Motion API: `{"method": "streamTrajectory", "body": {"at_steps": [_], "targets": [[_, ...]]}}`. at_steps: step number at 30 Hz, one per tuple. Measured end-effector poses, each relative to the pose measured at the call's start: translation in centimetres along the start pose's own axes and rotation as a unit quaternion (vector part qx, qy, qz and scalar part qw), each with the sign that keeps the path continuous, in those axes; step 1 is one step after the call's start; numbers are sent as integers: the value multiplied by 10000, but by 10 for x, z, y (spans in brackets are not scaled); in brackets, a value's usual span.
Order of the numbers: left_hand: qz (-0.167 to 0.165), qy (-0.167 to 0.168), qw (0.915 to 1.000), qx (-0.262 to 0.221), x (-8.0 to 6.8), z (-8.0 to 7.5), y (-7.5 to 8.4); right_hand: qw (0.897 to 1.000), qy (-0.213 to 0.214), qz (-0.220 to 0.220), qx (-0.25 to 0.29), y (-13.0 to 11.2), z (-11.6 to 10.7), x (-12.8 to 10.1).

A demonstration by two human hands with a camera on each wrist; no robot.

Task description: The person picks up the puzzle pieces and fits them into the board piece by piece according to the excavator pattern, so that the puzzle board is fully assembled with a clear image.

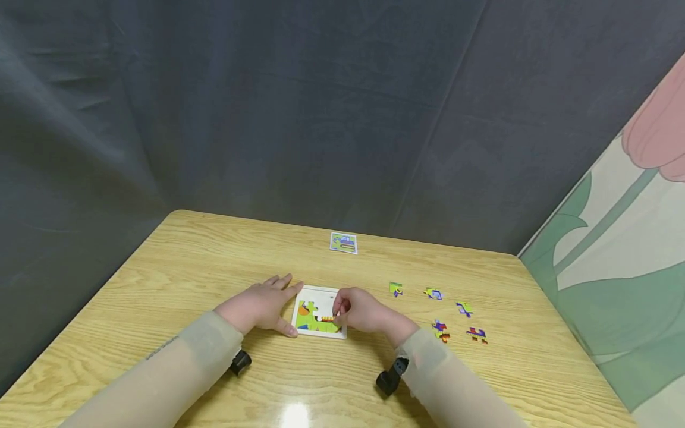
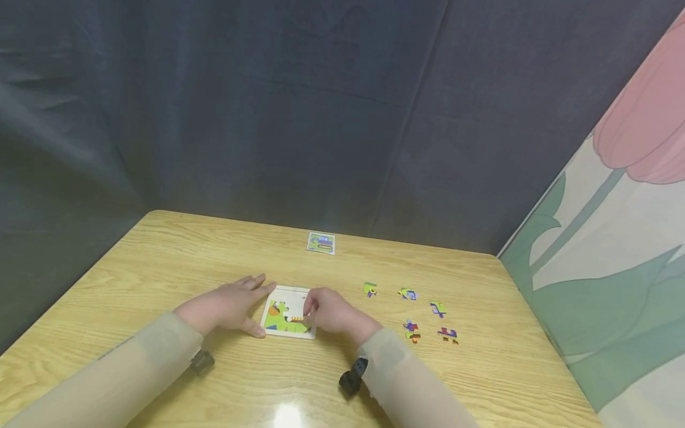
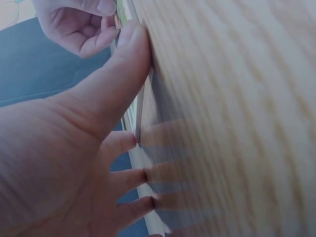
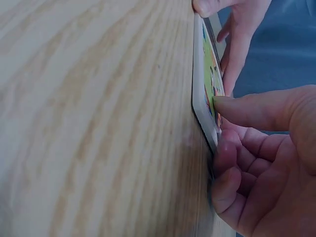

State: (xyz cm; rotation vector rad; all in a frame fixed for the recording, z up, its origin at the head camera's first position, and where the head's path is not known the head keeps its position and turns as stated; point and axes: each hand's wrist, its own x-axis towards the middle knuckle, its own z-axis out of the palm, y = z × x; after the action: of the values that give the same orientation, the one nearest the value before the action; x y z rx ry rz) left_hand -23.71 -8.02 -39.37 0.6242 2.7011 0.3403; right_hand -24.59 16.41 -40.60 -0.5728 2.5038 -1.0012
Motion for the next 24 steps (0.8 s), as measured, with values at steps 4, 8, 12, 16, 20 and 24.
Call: {"method": "streamTrajectory", "body": {"at_steps": [4,8,12,16,20,24], "targets": [[-28,16,10000,-8,2,1,-1,9996,76,-70,-244,1,2,1],[-23,22,10000,6,3,2,-2,9985,203,-133,-492,0,3,0],[-27,16,10000,52,3,2,-3,9979,284,-30,-579,-3,5,0],[-34,7,10000,48,1,2,-4,9968,579,-215,-499,-1,-11,-6],[-23,13,10000,23,0,3,-4,9923,1103,-400,-386,9,-55,-24],[-8,25,10000,33,0,3,-4,9928,1048,-196,-552,27,-101,-53]]}}
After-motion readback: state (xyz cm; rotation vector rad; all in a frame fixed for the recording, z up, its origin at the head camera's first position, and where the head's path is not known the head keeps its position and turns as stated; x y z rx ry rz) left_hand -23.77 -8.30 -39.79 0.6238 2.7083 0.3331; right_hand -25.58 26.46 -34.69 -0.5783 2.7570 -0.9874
